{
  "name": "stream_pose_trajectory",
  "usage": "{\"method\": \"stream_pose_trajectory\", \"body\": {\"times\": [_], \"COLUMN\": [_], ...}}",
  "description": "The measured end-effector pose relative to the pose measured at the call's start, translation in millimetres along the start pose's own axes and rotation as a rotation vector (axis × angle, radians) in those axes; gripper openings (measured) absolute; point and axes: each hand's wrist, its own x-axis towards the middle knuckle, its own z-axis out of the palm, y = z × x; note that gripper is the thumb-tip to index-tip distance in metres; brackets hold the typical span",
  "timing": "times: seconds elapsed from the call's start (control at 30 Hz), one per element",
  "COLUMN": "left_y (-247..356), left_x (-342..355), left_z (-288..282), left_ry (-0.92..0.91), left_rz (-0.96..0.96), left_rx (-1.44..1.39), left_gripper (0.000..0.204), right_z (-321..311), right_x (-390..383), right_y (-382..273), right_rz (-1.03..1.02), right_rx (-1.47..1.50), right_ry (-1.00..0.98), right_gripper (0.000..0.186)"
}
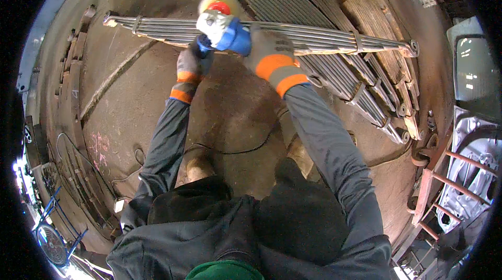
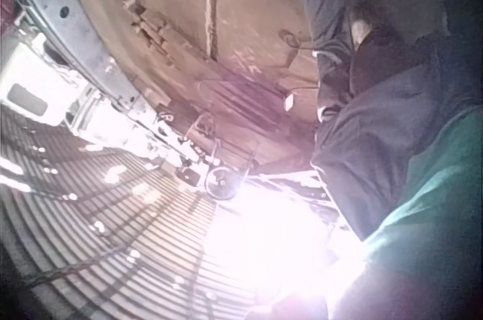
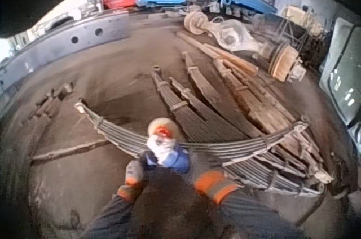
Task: The person uses a handheld angle grinder to smooth and clean the surface of several long metal rods laid on the floor. They move the grinder along the length of the rods, repositioning the rods as needed to access different sections.
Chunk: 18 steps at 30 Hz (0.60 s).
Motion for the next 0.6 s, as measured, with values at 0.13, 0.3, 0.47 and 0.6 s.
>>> {"method": "stream_pose_trajectory", "body": {"times": [0.13,0.3,0.47,0.6], "left_y": [7.5,41.4,101.9,122.2], "left_x": [-5.5,-2.9,-10.2,-7.0], "left_z": [-0.8,23.2,42.1,60.3], "left_ry": [-0.012,-0.072,-0.226,-0.205], "left_rz": [0.094,0.245,0.332,0.475], "left_rx": [-0.003,0.013,0.012,-0.001], "left_gripper": [0.036,0.036,0.039,0.041], "right_z": [-2.0,-9.0,-4.4,-2.9], "right_x": [-10.1,-23.4,-38.9,-53.1], "right_y": [-0.7,47.0,112.9,142.6], "right_rz": [0.010,0.122,0.230,0.224], "right_rx": [0.039,0.084,0.071,0.145], "right_ry": [0.042,0.088,0.162,0.278], "right_gripper": [0.057,0.069,0.074,0.077]}}
